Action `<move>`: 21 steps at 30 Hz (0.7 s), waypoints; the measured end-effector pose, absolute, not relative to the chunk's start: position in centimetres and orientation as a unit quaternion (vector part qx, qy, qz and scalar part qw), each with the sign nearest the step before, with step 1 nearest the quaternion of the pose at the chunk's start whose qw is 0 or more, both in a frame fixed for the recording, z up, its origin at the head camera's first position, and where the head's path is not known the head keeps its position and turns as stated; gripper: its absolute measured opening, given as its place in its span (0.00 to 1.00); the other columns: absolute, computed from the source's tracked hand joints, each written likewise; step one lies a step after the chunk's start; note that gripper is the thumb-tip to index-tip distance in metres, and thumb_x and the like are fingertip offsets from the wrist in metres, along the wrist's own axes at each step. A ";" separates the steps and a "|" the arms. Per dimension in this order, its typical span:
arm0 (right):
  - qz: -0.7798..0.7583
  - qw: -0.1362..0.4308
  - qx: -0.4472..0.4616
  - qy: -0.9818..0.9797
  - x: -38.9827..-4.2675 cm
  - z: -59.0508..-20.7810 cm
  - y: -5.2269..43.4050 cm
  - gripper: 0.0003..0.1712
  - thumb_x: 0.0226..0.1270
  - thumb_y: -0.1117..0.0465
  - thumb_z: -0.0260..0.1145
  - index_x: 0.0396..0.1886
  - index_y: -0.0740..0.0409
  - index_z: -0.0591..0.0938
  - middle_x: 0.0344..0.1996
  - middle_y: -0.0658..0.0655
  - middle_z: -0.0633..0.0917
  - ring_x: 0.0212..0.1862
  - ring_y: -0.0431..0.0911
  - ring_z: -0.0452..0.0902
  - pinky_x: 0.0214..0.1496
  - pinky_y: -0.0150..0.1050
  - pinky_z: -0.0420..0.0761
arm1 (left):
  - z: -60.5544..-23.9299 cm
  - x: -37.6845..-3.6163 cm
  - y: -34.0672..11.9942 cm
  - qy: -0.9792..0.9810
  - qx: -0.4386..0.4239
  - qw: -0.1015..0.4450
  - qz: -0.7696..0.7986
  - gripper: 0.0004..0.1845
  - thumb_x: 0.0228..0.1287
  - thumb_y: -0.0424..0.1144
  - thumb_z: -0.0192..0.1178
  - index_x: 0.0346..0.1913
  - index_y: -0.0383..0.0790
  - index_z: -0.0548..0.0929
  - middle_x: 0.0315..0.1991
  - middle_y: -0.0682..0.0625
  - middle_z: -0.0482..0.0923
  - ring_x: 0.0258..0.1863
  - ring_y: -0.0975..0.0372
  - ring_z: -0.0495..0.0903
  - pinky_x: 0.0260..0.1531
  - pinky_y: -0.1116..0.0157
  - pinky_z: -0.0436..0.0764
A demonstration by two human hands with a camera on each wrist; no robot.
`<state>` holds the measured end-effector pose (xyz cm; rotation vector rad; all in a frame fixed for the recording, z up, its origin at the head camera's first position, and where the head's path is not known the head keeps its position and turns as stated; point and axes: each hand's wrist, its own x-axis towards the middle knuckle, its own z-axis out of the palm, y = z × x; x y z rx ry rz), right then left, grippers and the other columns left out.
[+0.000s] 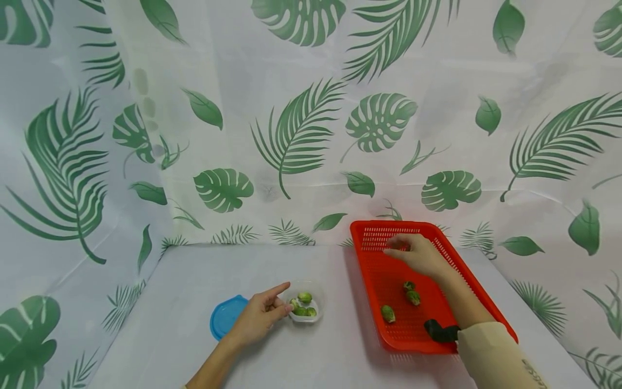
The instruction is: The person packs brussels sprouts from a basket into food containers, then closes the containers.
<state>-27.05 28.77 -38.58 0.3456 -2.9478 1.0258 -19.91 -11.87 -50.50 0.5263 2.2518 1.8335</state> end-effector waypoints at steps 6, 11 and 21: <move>0.314 -0.009 0.102 -0.944 -27.2 -38.8 29.0 0.27 0.72 0.50 0.72 0.62 0.64 0.83 0.53 0.64 0.86 0.53 0.57 0.80 0.49 0.48 0.86 | -50.7 -20.0 -11.8 0.761 0.178 0.096 0.616 0.35 0.73 0.40 0.66 0.78 0.34 0.67 0.36 0.36 0.82 0.29 0.65 0.76 0.30 0.72 0.77; 0.305 -0.011 0.100 -0.947 -27.5 -39.4 29.4 0.25 0.70 0.50 0.73 0.60 0.61 0.84 0.52 0.62 0.87 0.53 0.55 0.80 0.51 0.50 0.86 | -50.7 -20.0 -11.8 0.756 0.184 0.094 0.620 0.35 0.74 0.40 0.66 0.78 0.32 0.67 0.34 0.41 0.82 0.29 0.66 0.76 0.31 0.71 0.78; 0.299 -0.013 0.094 -0.950 -27.9 -40.0 29.8 0.22 0.71 0.53 0.72 0.58 0.61 0.86 0.51 0.63 0.87 0.52 0.55 0.80 0.49 0.49 0.86 | -50.6 -20.0 -12.0 0.756 0.184 0.095 0.621 0.35 0.73 0.39 0.66 0.78 0.33 0.67 0.35 0.38 0.82 0.29 0.67 0.76 0.32 0.71 0.77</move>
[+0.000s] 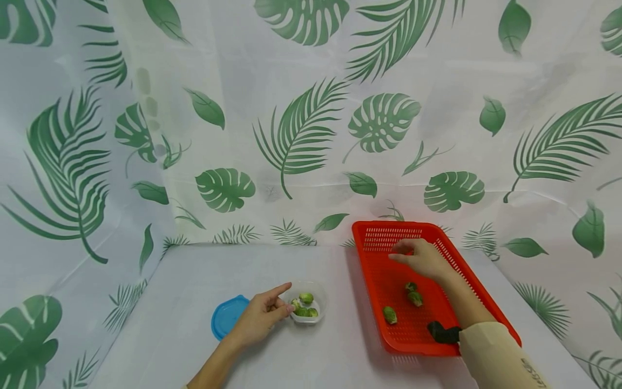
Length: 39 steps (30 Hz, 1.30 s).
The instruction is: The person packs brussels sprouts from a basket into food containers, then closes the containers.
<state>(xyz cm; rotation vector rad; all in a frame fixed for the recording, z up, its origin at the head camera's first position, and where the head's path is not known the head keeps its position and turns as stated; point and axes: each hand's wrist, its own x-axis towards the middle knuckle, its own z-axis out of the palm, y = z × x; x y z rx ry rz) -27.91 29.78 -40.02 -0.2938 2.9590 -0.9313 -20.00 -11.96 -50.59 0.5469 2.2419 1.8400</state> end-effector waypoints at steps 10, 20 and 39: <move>-0.276 0.016 -0.075 0.958 -28.0 -40.7 30.8 0.24 0.69 0.56 0.74 0.58 0.68 0.84 0.50 0.67 0.87 0.50 0.58 0.81 0.49 0.52 0.87 | -50.6 -19.9 -11.9 0.757 0.184 0.095 0.620 0.36 0.73 0.39 0.67 0.78 0.33 0.67 0.36 0.36 0.82 0.29 0.67 0.75 0.31 0.72 0.76; -0.266 0.037 -0.081 0.960 -27.9 -41.2 31.4 0.22 0.67 0.59 0.75 0.56 0.67 0.86 0.48 0.65 0.88 0.49 0.57 0.82 0.50 0.53 0.86 | -50.5 -19.9 -12.0 0.759 0.181 0.093 0.619 0.35 0.73 0.40 0.67 0.78 0.34 0.67 0.35 0.37 0.82 0.29 0.64 0.75 0.30 0.72 0.76; -0.272 0.068 -0.053 0.958 -27.7 -41.5 31.7 0.22 0.66 0.64 0.75 0.56 0.70 0.84 0.48 0.68 0.88 0.46 0.55 0.84 0.52 0.56 0.86 | -50.5 -19.9 -11.9 0.762 0.182 0.091 0.614 0.35 0.73 0.40 0.66 0.78 0.34 0.67 0.35 0.36 0.83 0.29 0.64 0.76 0.30 0.72 0.76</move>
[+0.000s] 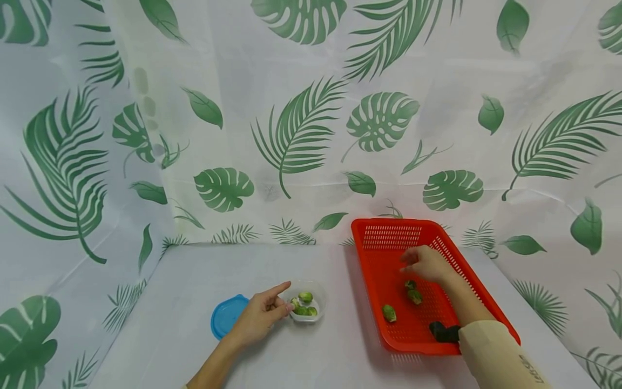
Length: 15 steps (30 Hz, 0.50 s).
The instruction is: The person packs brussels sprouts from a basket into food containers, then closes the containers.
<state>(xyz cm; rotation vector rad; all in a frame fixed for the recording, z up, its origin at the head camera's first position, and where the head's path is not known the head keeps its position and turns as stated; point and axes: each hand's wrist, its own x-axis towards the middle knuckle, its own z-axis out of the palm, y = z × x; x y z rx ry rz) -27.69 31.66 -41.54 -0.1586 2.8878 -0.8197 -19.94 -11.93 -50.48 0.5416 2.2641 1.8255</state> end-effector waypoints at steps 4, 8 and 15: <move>-0.274 0.072 -0.044 0.958 -27.6 -41.5 31.7 0.22 0.66 0.65 0.74 0.57 0.71 0.83 0.49 0.69 0.87 0.46 0.56 0.84 0.53 0.57 0.86 | -50.6 -20.1 -11.9 0.764 0.188 0.084 0.611 0.35 0.74 0.40 0.66 0.77 0.32 0.67 0.33 0.41 0.83 0.28 0.66 0.75 0.29 0.72 0.76; -0.272 0.073 -0.040 0.959 -27.6 -41.6 31.8 0.22 0.66 0.66 0.73 0.57 0.72 0.83 0.49 0.69 0.87 0.46 0.56 0.84 0.54 0.58 0.86 | -50.7 -20.1 -11.9 0.767 0.192 0.083 0.607 0.35 0.75 0.40 0.65 0.78 0.32 0.67 0.34 0.38 0.83 0.29 0.63 0.77 0.30 0.72 0.77; -0.258 0.080 -0.042 0.962 -27.8 -41.9 32.1 0.23 0.65 0.65 0.75 0.57 0.71 0.84 0.49 0.69 0.87 0.45 0.55 0.84 0.53 0.58 0.86 | -50.7 -20.1 -11.9 0.772 0.190 0.086 0.600 0.34 0.75 0.41 0.64 0.78 0.34 0.66 0.36 0.34 0.83 0.31 0.58 0.78 0.31 0.72 0.78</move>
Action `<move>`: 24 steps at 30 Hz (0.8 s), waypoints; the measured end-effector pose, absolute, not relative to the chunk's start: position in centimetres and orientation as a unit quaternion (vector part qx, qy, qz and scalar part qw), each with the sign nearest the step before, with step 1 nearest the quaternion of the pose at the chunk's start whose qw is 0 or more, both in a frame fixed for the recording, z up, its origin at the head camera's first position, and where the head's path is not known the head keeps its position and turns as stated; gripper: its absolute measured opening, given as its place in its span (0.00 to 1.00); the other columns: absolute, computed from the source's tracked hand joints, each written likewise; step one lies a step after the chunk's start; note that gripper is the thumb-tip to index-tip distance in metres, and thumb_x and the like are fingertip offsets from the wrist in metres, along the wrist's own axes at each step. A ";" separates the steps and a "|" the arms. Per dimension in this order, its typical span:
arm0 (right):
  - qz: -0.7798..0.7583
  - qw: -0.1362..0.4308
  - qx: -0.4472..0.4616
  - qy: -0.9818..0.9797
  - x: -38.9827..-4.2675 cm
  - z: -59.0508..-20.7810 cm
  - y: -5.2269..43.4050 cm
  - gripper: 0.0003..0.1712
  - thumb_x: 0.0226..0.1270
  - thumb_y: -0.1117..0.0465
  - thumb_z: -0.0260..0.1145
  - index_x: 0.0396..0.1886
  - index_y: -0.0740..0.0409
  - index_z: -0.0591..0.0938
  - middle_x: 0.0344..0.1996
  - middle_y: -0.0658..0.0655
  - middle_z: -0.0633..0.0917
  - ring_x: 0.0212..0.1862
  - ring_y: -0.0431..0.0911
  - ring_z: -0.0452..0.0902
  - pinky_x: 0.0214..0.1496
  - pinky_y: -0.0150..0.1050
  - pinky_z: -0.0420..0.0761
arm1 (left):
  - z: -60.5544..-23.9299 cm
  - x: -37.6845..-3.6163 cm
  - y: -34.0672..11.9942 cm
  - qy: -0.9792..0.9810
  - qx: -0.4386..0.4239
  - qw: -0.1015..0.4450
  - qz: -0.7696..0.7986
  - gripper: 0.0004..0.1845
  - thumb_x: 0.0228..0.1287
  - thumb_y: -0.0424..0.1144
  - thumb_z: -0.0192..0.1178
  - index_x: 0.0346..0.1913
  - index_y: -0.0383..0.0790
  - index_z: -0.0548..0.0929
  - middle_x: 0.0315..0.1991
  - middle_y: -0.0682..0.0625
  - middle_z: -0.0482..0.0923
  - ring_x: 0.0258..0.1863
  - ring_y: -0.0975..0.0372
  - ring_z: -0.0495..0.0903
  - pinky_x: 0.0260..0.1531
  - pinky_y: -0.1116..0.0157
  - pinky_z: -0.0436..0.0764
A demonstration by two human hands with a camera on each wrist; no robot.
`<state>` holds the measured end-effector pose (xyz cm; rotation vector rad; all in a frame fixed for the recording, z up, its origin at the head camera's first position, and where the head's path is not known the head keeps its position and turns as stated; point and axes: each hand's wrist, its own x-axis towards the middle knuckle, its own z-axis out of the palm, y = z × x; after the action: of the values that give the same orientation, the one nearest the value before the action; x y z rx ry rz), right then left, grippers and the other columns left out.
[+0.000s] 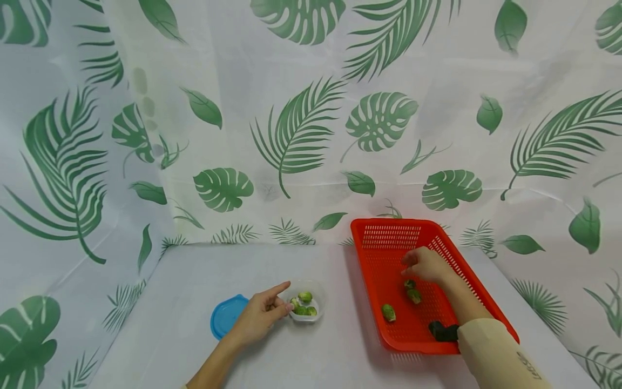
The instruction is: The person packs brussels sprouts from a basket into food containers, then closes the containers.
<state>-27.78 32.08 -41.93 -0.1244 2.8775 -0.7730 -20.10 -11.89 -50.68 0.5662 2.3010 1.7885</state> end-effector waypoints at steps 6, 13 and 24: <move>-0.247 0.088 -0.045 0.964 -27.9 -42.1 32.2 0.23 0.64 0.65 0.75 0.57 0.71 0.85 0.48 0.68 0.88 0.44 0.53 0.85 0.53 0.58 0.86 | -50.7 -20.1 -11.9 0.772 0.187 0.088 0.601 0.34 0.75 0.40 0.65 0.78 0.34 0.67 0.37 0.33 0.83 0.30 0.60 0.78 0.31 0.72 0.77; -0.244 0.095 -0.046 0.964 -27.9 -42.2 32.2 0.21 0.63 0.66 0.75 0.55 0.69 0.86 0.47 0.67 0.89 0.42 0.52 0.86 0.52 0.57 0.86 | -50.7 -20.0 -11.9 0.773 0.186 0.090 0.600 0.35 0.75 0.41 0.64 0.78 0.34 0.66 0.37 0.33 0.83 0.30 0.61 0.78 0.31 0.71 0.77; -0.234 0.102 -0.025 0.966 -27.8 -42.4 32.1 0.21 0.62 0.65 0.76 0.55 0.67 0.87 0.47 0.65 0.89 0.43 0.53 0.85 0.55 0.59 0.85 | -50.7 -20.0 -11.9 0.772 0.185 0.088 0.601 0.35 0.75 0.40 0.65 0.78 0.34 0.67 0.36 0.35 0.83 0.29 0.64 0.76 0.31 0.72 0.77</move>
<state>-27.79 32.06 -42.35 -0.0746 2.8540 -0.6922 -19.97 -11.88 -50.67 0.5493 2.2994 1.7898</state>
